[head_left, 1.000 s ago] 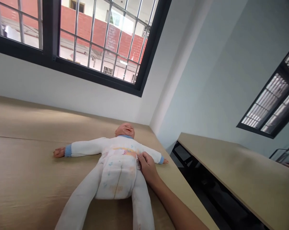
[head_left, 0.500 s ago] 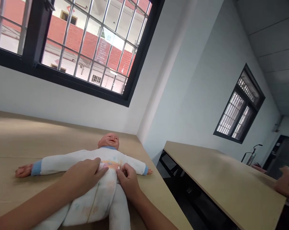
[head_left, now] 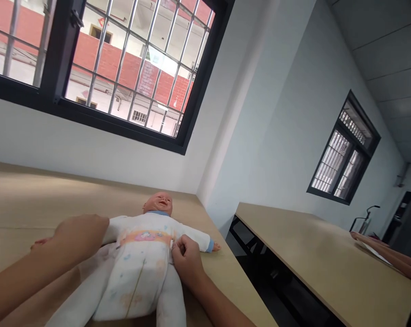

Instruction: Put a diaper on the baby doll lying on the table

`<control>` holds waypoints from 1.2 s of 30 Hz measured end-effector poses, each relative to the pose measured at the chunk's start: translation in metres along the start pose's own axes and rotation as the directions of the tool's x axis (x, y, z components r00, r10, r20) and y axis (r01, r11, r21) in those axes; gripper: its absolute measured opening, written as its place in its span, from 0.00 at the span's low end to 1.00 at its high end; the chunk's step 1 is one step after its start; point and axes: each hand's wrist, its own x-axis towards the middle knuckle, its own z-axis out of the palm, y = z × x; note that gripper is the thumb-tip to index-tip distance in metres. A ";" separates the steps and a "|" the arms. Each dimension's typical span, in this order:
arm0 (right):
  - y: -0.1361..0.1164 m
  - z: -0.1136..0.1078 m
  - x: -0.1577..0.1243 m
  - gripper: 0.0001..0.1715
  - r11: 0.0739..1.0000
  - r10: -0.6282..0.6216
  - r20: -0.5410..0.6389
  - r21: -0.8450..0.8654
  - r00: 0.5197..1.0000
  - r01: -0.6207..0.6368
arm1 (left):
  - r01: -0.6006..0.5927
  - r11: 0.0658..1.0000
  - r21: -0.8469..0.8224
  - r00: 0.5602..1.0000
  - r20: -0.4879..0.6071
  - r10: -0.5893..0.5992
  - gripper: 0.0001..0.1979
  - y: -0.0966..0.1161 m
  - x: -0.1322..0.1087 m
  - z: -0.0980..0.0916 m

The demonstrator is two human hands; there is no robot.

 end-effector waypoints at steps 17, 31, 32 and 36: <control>-0.011 -0.003 0.002 0.12 1.000 0.017 0.045 0.014 0.999 -0.018 | -0.234 0.929 -0.288 0.960 0.086 0.268 0.31 0.046 -0.027 0.021; -0.024 0.001 0.001 0.13 0.999 0.043 0.047 -0.010 0.998 -0.043 | -0.226 0.903 -0.366 0.939 0.165 0.302 0.32 0.033 -0.014 0.022; -0.025 0.001 0.001 0.13 0.998 0.043 0.040 -0.055 0.998 -0.041 | -0.224 0.902 -0.369 0.938 0.169 0.302 0.31 0.034 -0.016 0.021; -0.017 -0.015 0.002 0.15 0.932 0.103 0.028 -0.351 0.994 -0.087 | -0.208 0.890 -0.405 0.946 0.149 0.289 0.30 0.036 -0.021 0.019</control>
